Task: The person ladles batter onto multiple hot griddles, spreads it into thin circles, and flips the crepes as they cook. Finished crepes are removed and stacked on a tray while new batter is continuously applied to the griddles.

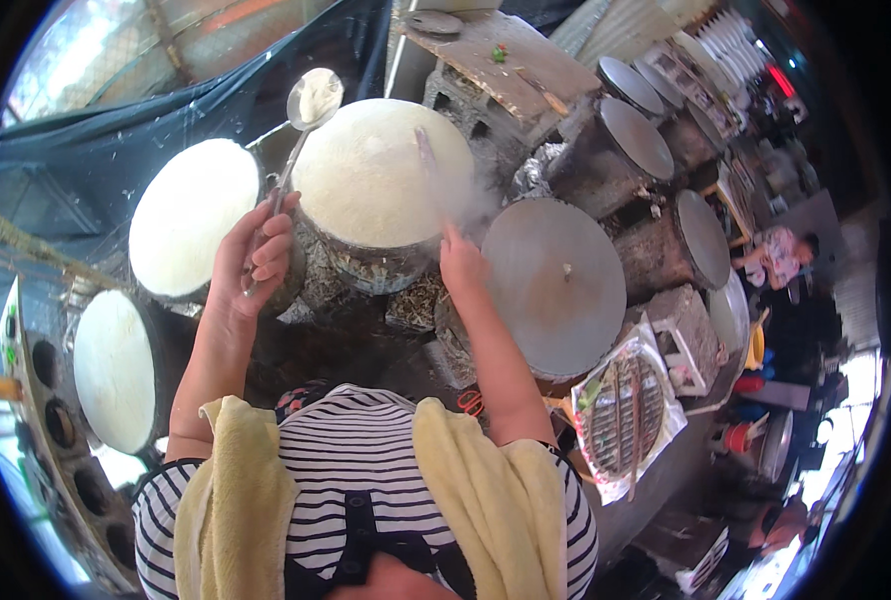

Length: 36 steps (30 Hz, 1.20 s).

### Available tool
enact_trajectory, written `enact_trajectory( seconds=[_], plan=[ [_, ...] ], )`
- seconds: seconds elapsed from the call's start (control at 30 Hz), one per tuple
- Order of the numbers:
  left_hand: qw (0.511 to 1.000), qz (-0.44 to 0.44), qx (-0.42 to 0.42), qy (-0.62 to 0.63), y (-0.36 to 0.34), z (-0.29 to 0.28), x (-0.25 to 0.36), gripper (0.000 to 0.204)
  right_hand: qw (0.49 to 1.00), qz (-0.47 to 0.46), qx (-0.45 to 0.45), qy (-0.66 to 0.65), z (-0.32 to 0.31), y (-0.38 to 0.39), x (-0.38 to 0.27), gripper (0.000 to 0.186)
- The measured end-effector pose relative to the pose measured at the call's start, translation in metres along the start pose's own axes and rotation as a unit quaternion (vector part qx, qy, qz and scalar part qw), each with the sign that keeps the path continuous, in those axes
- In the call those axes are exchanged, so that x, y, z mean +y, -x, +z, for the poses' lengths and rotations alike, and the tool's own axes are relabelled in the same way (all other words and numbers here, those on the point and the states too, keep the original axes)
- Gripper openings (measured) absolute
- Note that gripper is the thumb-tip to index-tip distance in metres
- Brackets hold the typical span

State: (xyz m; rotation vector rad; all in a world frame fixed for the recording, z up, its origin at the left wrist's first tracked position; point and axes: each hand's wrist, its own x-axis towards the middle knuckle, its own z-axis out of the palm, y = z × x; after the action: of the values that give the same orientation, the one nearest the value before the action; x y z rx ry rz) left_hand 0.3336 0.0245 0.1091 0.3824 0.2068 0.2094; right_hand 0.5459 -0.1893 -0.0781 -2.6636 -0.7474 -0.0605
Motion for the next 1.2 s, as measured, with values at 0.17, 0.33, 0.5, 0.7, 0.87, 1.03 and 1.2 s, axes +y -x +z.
enact_trajectory(
  seconds=[0.17,0.33,0.5,0.7,0.87,1.03,1.2],
  plan=[
    [0.995,0.033,0.078,-0.047,0.035,-0.006,-0.022,0.032,0.988,-0.132,-0.075,-0.018,-0.034,0.026,-0.052,0.041],
    [0.989,0.07,0.122,-0.041,0.086,-0.02,-0.043,0.032,0.977,-0.049,0.005,-0.205,-0.004,-0.039,0.039,0.041],
    [0.962,0.167,0.21,-0.057,0.166,-0.034,-0.077,0.03,0.865,0.072,-0.118,-0.483,0.021,0.002,-0.024,0.021],
    [0.897,0.296,0.328,0.012,0.292,-0.037,-0.136,0.029,0.712,0.001,-0.387,-0.586,0.018,0.154,-0.152,0.012],
    [0.792,0.417,0.442,0.057,0.389,-0.018,-0.211,0.031,0.627,-0.168,-0.575,-0.498,0.004,0.262,-0.2,0.02],
    [0.646,0.532,0.539,0.091,0.464,-0.007,-0.291,0.034,0.58,-0.482,-0.611,-0.242,-0.008,0.325,-0.247,0.045],
    [0.503,0.619,0.583,0.152,0.49,-0.008,-0.349,0.03,0.499,-0.806,-0.309,-0.083,0.036,0.339,-0.303,0.053]
  ],
)
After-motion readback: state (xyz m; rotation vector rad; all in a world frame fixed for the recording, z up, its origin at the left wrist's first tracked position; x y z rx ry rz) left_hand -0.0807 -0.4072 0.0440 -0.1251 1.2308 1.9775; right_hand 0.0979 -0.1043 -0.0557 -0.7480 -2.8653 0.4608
